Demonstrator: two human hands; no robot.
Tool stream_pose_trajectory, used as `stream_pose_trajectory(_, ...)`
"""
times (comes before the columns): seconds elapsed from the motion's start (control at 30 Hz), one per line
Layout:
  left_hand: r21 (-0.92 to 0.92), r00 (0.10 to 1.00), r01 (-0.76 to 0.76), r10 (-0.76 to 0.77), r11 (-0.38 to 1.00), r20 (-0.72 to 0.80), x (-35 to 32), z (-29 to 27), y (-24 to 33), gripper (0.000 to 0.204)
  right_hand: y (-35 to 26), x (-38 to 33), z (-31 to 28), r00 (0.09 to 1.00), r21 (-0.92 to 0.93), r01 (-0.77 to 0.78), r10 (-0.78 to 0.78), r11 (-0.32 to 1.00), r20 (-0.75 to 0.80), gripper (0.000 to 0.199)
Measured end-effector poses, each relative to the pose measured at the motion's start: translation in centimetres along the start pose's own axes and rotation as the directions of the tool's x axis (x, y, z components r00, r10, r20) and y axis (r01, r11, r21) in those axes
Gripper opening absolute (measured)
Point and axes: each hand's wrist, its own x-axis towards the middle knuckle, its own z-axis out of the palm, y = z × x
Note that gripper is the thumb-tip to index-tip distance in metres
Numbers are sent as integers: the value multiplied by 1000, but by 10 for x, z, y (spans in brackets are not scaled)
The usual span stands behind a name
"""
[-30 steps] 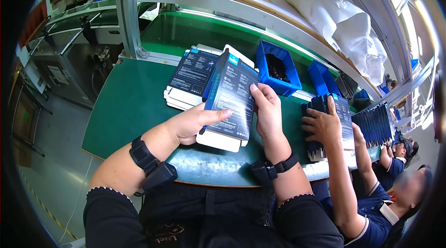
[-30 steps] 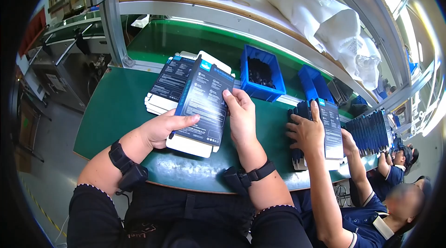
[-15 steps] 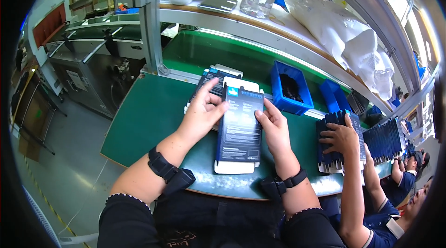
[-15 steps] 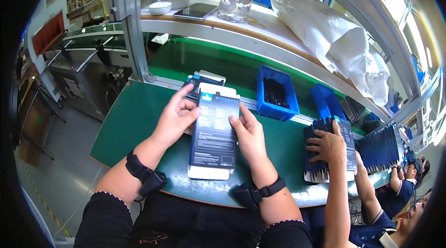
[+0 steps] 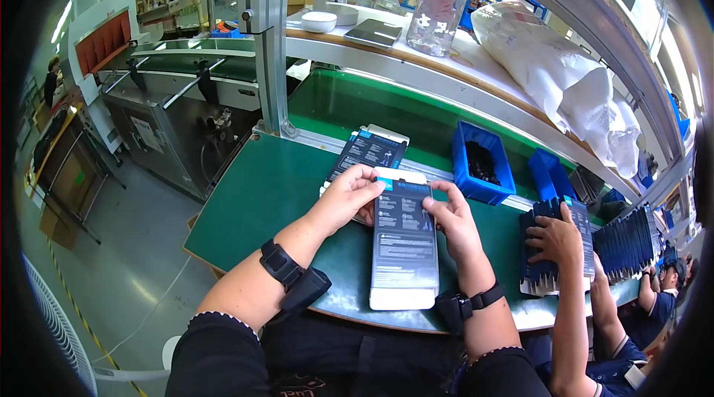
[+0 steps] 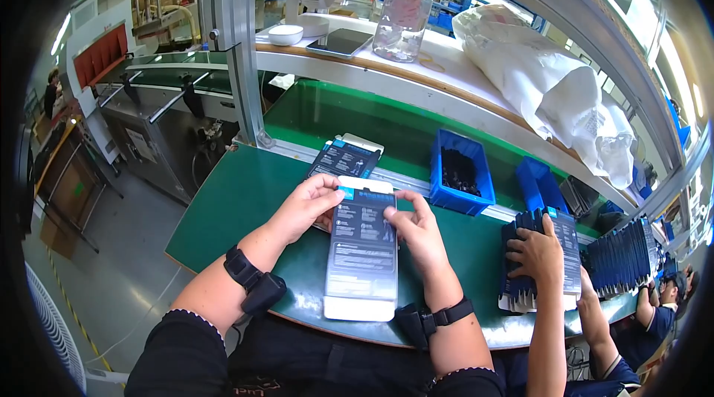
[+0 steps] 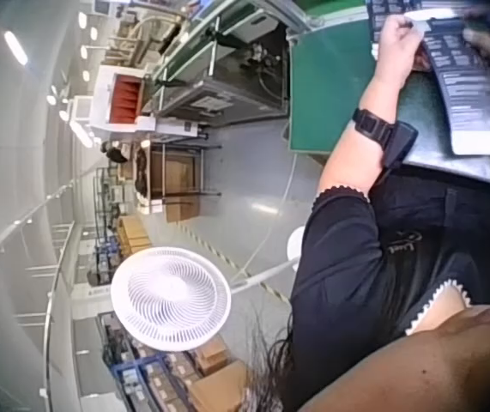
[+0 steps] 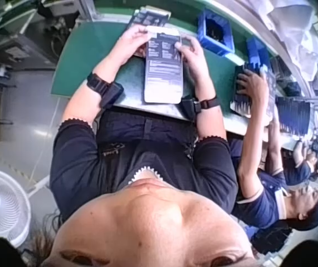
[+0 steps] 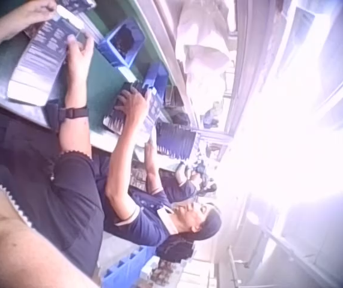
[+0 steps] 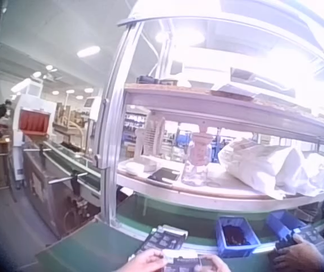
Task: The recorder is assembling and folding cardboard product packaging at a workbench.
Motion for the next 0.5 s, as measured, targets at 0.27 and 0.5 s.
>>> stream_pose_trajectory(0.27,-4,1000,15,-15,1000,14,0,4,-6,25,14,6,-12,999,64,35,-35,997,-3,13)
stream_pose_trajectory(0.5,-44,1000,18,-17,999,12,5,1,-12,22,15,3,-14,999,161,37,-37,986,-4,13)
